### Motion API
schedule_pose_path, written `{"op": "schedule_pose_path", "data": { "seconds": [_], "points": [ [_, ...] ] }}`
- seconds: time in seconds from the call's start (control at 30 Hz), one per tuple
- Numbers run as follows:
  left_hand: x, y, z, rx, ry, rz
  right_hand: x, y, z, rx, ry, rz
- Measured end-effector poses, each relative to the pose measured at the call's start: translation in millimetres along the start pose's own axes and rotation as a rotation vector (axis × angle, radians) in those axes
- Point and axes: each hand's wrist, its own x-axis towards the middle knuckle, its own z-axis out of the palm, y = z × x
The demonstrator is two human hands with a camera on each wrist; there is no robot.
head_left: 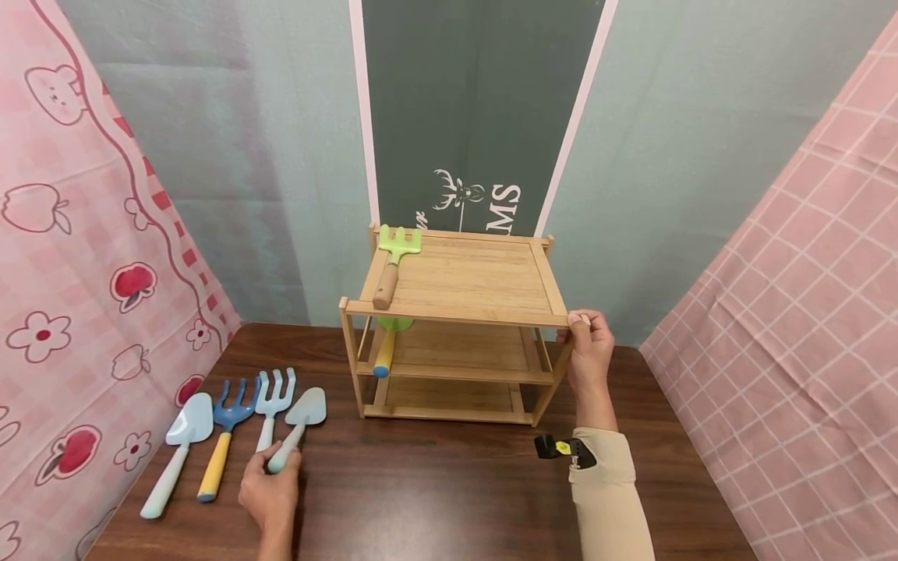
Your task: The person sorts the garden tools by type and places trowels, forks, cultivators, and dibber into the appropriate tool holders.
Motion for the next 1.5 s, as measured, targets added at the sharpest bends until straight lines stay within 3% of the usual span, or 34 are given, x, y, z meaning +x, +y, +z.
{"op": "schedule_pose_path", "data": {
  "seconds": [0.2, 0.47, 0.6, 0.73, 0.83, 1.03, 1.27, 1.5],
  "points": [
    [-1.5, 2.3, 0.0, -0.033, -0.01, -0.082, 0, -1, 1.2, 0.001, 0.002, -0.001],
    [-3.9, 3.8, 0.7, -0.032, 0.006, -0.071, 0, 0, 0.3, 0.0, 0.007, -0.001],
    [-7.1, 4.9, 2.7, -0.105, 0.06, -0.063, 0, 1, -0.2, 0.016, -0.002, -0.008],
    [-10.0, 8.9, 4.9, -0.293, 0.152, -0.028, -1, 2, -0.4, 0.025, -0.014, -0.012],
    [-11.2, 14.0, 5.1, -0.429, 0.223, 0.049, -1, 2, -0.5, 0.022, -0.014, -0.012],
    [-13.5, 26.4, 2.3, -0.578, 0.286, 0.191, -1, 2, 0.0, 0.017, -0.008, -0.01],
    [-17.8, 41.8, -1.3, -0.611, 0.289, 0.19, -1, 2, 0.4, 0.02, -0.003, -0.011],
    [-30.8, 66.9, -11.4, -0.666, 0.291, 0.204, 0, 2, 0.4, 0.037, 0.01, -0.009]
  ]
}}
